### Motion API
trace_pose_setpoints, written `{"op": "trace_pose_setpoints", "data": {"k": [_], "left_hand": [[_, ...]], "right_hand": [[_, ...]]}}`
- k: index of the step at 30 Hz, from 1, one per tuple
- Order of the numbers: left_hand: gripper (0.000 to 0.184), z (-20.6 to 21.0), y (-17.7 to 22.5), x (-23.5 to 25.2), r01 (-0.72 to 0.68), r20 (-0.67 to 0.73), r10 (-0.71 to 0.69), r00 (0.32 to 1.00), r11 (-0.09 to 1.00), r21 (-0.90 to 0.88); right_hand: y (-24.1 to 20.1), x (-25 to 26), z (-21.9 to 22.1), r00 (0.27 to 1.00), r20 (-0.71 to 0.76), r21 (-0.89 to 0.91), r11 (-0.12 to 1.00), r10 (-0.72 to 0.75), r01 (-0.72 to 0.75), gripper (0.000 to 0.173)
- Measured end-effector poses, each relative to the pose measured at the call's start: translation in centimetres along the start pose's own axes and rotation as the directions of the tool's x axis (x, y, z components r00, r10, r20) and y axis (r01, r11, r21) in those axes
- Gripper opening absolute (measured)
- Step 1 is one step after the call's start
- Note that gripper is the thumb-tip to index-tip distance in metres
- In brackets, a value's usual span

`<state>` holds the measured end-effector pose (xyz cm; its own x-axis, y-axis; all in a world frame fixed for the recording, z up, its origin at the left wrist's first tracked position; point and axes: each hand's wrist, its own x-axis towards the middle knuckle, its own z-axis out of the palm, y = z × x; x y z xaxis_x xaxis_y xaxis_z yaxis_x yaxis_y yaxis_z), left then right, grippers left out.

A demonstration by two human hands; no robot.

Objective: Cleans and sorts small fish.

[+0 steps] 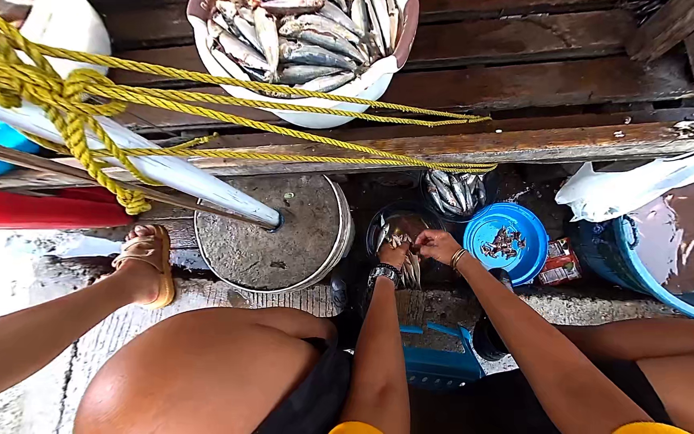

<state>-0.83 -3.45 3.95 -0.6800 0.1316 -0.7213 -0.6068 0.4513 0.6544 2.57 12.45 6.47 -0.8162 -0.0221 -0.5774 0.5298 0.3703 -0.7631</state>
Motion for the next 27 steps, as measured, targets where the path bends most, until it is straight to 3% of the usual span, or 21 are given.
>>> {"op": "trace_pose_setpoints", "data": {"k": [4,7,10,17,20,24,27], "left_hand": [[0.038,0.3,-0.5,0.5,0.014,0.010,-0.015,1.000,0.999,0.051],[0.039,-0.1,-0.4,0.1,0.040,0.018,-0.041,0.999,0.998,0.054],[0.036,0.1,-1.3,0.6,0.035,-0.015,-0.036,0.999,0.999,-0.031],[0.036,1.6,-2.7,1.7,0.083,-0.080,-0.105,0.991,0.969,-0.232],[0.041,2.2,-3.1,2.2,0.114,-0.097,-0.143,0.985,0.959,-0.259],[0.044,2.8,-4.3,3.4,0.138,-0.159,-0.238,0.958,0.871,-0.472],[0.036,2.3,-4.8,4.1,0.113,-0.202,-0.280,0.939,0.803,-0.585]], "right_hand": [[-0.4,0.2,1.4,0.992,0.097,-0.290,0.952,-0.077,0.102,0.024],[-0.5,0.2,1.6,0.981,0.194,-0.335,0.939,-0.014,0.080,0.023],[-1.0,-0.3,1.5,0.969,0.237,-0.273,0.962,0.070,-0.002,0.021],[0.1,-0.5,1.2,0.966,0.187,-0.122,0.980,0.178,-0.157,0.017],[0.4,-0.6,1.3,0.974,0.154,-0.075,0.985,0.168,-0.158,0.017],[0.7,-0.6,1.3,0.990,0.062,0.021,0.991,0.129,-0.130,0.014],[1.2,-0.5,0.4,0.990,0.026,0.045,0.989,0.142,-0.143,0.012]]}}
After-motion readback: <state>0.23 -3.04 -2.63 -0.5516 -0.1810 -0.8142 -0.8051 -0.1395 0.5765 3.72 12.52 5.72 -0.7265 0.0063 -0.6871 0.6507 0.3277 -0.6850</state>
